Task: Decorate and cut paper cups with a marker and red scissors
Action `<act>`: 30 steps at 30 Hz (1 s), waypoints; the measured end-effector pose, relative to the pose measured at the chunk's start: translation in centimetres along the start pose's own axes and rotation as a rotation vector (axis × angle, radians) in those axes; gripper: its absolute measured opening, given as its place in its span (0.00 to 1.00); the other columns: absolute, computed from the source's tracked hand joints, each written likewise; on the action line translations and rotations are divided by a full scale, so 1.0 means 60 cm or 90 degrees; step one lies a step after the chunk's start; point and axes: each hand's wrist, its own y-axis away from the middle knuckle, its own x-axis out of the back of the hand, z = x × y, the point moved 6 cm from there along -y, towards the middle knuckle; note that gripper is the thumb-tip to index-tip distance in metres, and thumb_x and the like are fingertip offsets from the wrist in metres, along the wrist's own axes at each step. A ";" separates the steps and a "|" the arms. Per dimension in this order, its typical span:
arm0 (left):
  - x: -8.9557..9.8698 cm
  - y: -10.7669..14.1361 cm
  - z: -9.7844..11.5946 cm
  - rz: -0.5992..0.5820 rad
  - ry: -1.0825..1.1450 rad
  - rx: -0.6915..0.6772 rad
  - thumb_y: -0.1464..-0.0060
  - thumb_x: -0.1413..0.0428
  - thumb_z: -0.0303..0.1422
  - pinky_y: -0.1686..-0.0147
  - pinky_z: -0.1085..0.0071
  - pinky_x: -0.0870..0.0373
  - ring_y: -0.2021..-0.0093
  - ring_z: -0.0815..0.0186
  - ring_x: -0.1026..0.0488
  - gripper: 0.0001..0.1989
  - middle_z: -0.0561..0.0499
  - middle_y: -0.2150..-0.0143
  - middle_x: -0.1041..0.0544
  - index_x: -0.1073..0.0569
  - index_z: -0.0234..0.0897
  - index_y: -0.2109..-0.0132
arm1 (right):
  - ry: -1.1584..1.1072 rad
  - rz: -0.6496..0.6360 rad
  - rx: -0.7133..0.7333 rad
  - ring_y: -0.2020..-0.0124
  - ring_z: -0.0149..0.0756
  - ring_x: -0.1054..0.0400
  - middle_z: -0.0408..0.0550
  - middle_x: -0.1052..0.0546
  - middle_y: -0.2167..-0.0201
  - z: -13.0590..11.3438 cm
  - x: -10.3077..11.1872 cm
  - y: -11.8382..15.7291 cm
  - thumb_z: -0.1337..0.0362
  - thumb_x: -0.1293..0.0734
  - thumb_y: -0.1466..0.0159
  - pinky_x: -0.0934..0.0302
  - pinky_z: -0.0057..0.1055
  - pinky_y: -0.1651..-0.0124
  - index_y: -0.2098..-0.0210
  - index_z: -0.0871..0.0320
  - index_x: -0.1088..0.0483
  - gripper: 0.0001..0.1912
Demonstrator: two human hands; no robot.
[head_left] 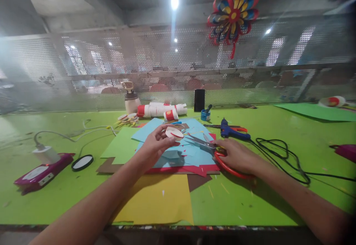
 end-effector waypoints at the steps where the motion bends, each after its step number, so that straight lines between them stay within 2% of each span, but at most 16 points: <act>1: 0.001 0.000 -0.001 -0.010 0.025 0.006 0.50 0.35 0.30 0.54 0.65 0.27 0.52 0.61 0.24 0.20 0.44 0.54 0.21 0.29 0.36 0.50 | -0.003 0.002 -0.002 0.48 0.49 0.31 0.56 0.23 0.49 -0.001 0.001 0.000 0.60 0.37 0.38 0.39 0.39 0.51 0.43 0.55 0.30 0.24; 6: 0.003 -0.001 -0.005 -0.051 0.072 0.045 0.45 0.40 0.33 0.55 0.70 0.27 0.52 0.61 0.23 0.11 0.43 0.55 0.20 0.26 0.33 0.54 | -0.023 0.017 -0.009 0.50 0.49 0.29 0.56 0.23 0.50 -0.003 0.010 0.001 0.59 0.37 0.37 0.38 0.37 0.53 0.45 0.55 0.28 0.22; 12: 0.001 0.002 -0.001 -0.047 0.051 0.043 0.45 0.39 0.34 0.58 0.72 0.27 0.56 0.63 0.23 0.11 0.43 0.56 0.21 0.24 0.33 0.56 | -0.066 0.027 -0.009 0.50 0.52 0.30 0.57 0.23 0.50 0.001 0.006 0.002 0.60 0.34 0.40 0.39 0.41 0.52 0.47 0.55 0.26 0.22; 14: 0.000 0.002 0.003 -0.026 0.025 0.027 0.48 0.37 0.32 0.58 0.70 0.27 0.55 0.62 0.23 0.14 0.43 0.56 0.21 0.26 0.34 0.54 | -0.098 0.037 -0.011 0.50 0.53 0.30 0.57 0.22 0.51 0.001 0.008 0.002 0.60 0.33 0.42 0.40 0.42 0.52 0.49 0.55 0.25 0.21; 17: 0.004 0.002 0.006 0.039 -0.044 0.011 0.54 0.33 0.31 0.57 0.65 0.27 0.56 0.60 0.23 0.25 0.44 0.53 0.23 0.30 0.35 0.48 | -0.174 0.066 -0.025 0.52 0.53 0.30 0.57 0.22 0.53 0.000 0.018 0.001 0.59 0.31 0.43 0.39 0.44 0.52 0.51 0.55 0.24 0.20; 19: 0.004 0.001 0.006 0.068 -0.109 -0.004 0.55 0.33 0.30 0.55 0.64 0.27 0.56 0.60 0.24 0.32 0.44 0.52 0.23 0.33 0.36 0.44 | -0.258 0.072 -0.041 0.56 0.50 0.28 0.56 0.21 0.55 -0.001 0.024 0.002 0.56 0.31 0.43 0.37 0.43 0.54 0.51 0.56 0.26 0.22; 21: 0.001 0.001 0.005 0.069 -0.177 -0.034 0.54 0.33 0.31 0.54 0.64 0.27 0.55 0.61 0.24 0.35 0.43 0.51 0.24 0.36 0.36 0.40 | -0.366 0.057 -0.050 0.67 0.44 0.27 0.52 0.21 0.65 -0.005 0.026 0.006 0.50 0.32 0.40 0.34 0.39 0.64 0.49 0.57 0.28 0.24; 24: -0.009 0.006 0.010 0.051 -0.301 -0.129 0.53 0.35 0.30 0.52 0.63 0.28 0.50 0.59 0.26 0.37 0.43 0.47 0.26 0.40 0.39 0.38 | -0.529 0.021 -0.030 0.78 0.35 0.33 0.42 0.28 0.77 -0.024 0.029 0.021 0.46 0.36 0.37 0.39 0.32 0.76 0.49 0.56 0.31 0.24; 27: -0.023 0.019 0.021 0.039 -0.409 -0.244 0.51 0.36 0.29 0.47 0.64 0.30 0.43 0.58 0.31 0.37 0.43 0.43 0.29 0.42 0.43 0.36 | -0.642 -0.012 0.006 0.78 0.33 0.35 0.39 0.30 0.78 -0.052 0.038 0.036 0.49 0.33 0.38 0.39 0.30 0.76 0.53 0.55 0.31 0.20; 30: -0.040 0.031 0.031 0.018 -0.441 -0.310 0.47 0.38 0.29 0.44 0.64 0.32 0.41 0.59 0.32 0.36 0.43 0.41 0.30 0.44 0.45 0.35 | -0.706 -0.041 0.018 0.80 0.33 0.35 0.40 0.31 0.80 -0.081 0.045 0.040 0.51 0.33 0.37 0.39 0.31 0.77 0.67 0.56 0.32 0.14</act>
